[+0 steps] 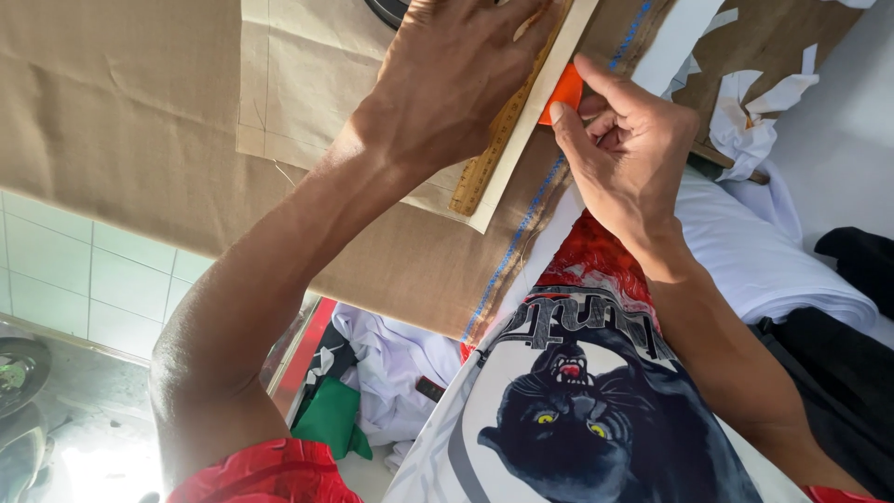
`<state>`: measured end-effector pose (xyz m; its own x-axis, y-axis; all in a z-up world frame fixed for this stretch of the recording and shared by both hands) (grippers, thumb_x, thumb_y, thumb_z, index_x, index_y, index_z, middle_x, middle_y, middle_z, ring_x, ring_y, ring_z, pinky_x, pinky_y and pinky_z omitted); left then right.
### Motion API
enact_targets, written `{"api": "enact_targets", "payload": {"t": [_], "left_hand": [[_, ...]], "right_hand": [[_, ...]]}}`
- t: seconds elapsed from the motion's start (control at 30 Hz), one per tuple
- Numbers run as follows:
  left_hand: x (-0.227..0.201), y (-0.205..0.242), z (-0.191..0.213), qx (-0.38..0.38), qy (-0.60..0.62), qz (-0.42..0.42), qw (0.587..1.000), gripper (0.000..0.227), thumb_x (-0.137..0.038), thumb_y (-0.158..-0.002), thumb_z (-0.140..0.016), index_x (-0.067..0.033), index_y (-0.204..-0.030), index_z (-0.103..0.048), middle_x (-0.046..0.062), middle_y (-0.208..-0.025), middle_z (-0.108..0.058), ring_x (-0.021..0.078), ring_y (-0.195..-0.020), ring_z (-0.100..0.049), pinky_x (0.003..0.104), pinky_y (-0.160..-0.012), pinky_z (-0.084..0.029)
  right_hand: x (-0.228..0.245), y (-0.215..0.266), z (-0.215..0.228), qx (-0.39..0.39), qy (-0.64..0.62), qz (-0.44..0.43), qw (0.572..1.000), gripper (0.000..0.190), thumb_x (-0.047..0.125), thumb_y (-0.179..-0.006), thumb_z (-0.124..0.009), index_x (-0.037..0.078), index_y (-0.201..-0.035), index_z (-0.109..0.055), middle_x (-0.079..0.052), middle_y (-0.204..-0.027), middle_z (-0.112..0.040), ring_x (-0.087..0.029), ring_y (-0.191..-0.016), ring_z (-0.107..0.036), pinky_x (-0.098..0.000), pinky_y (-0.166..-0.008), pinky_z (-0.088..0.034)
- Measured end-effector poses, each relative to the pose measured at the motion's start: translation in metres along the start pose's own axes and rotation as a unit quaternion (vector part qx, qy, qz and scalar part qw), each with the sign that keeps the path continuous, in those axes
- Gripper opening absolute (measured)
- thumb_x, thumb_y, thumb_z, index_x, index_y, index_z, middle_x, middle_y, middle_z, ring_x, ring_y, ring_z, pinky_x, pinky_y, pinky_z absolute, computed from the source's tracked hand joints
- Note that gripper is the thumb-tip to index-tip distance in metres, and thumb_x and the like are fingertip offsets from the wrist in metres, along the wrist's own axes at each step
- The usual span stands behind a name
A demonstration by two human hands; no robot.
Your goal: The person uses a wooden ruler and an orange marker to draw straight lines on a large piece of light-colored fabric laid on a table. The person repeatedly repositions the ruler to create a pattern of intersecting lines and curves on the material.
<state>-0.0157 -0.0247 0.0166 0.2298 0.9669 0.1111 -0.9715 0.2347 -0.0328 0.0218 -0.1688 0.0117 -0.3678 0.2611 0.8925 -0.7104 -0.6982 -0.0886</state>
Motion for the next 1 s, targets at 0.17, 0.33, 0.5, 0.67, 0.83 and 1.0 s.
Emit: {"api": "enact_targets", "payload": {"t": [0.17, 0.33, 0.5, 0.67, 0.83, 1.0], "left_hand": [[0.0, 0.001, -0.001, -0.009, 0.0, 0.004, 1.0, 0.081, -0.021, -0.068, -0.08, -0.0131, -0.144, -0.053, -0.001, -0.139, -0.057, 0.0211, -0.118, -0.059, 0.039, -0.087, -0.048], [0.0, 0.001, 0.001, -0.02, -0.003, -0.003, 1.0, 0.074, -0.018, -0.066, -0.076, -0.0125, -0.137, -0.054, -0.002, -0.132, -0.058, 0.0188, -0.114, -0.057, 0.036, -0.077, -0.049], [0.0, 0.001, 0.003, -0.024, -0.023, 0.001, 0.999, 0.069, -0.017, -0.066, -0.072, -0.0154, -0.132, -0.052, -0.003, -0.12, -0.058, 0.0161, -0.1, -0.058, 0.033, -0.062, -0.045], [0.0, 0.002, -0.003, -0.006, 0.001, -0.003, 1.0, 0.087, -0.018, -0.06, -0.077, -0.0127, -0.142, -0.047, -0.001, -0.128, -0.058, 0.0184, -0.106, -0.06, 0.034, -0.066, -0.05], [-0.003, 0.011, -0.001, 0.025, 0.019, -0.01, 0.999, 0.091, -0.021, -0.066, -0.081, -0.0113, -0.148, -0.046, 0.002, -0.14, -0.056, 0.0217, -0.118, -0.058, 0.038, -0.082, -0.052], [-0.004, 0.018, 0.006, 0.011, 0.021, -0.008, 1.0, 0.088, -0.021, -0.065, -0.08, -0.0114, -0.146, -0.048, 0.0, -0.137, -0.06, 0.0205, -0.118, -0.059, 0.038, -0.083, -0.05]], "right_hand": [[0.004, 0.011, -0.005, 0.026, 0.011, -0.006, 1.0, 0.032, 0.003, -0.109, -0.072, -0.016, -0.133, -0.064, -0.014, -0.074, -0.066, -0.012, -0.056, -0.053, -0.0225, -0.05, -0.046], [0.015, 0.026, -0.011, 0.066, 0.036, -0.005, 0.997, 0.03, 0.003, -0.106, -0.072, -0.012, -0.131, -0.065, -0.017, -0.084, -0.075, -0.014, -0.057, -0.063, -0.0236, -0.051, -0.057], [0.017, 0.04, -0.02, 0.105, 0.017, -0.086, 0.991, 0.036, 0.008, -0.097, -0.075, -0.008, -0.129, -0.069, -0.01, -0.079, -0.073, -0.009, -0.058, -0.058, -0.0242, -0.056, -0.054], [0.013, 0.043, -0.017, 0.092, -0.007, -0.091, 0.992, 0.037, 0.005, -0.099, -0.075, -0.008, -0.132, -0.066, -0.012, -0.081, -0.074, -0.008, -0.06, -0.057, -0.021, -0.057, -0.054], [0.007, 0.042, -0.011, 0.074, -0.025, -0.104, 0.992, 0.039, 0.001, -0.102, -0.074, -0.012, -0.136, -0.062, -0.015, -0.083, -0.071, -0.009, -0.064, -0.054, -0.0183, -0.059, -0.051], [0.008, 0.042, -0.011, 0.058, -0.008, -0.109, 0.992, 0.038, 0.004, -0.102, -0.076, -0.012, -0.135, -0.065, -0.016, -0.08, -0.07, -0.01, -0.063, -0.056, -0.0212, -0.056, -0.05]]}}
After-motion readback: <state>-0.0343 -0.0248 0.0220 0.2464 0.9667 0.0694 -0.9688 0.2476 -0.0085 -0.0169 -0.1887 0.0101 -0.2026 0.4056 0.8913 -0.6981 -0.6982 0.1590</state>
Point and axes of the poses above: each hand's wrist, its own y-axis away from the middle knuckle, its own z-axis out of the back of the hand, x = y × z, the point moved 7 cm from there along -y, towards the middle knuckle
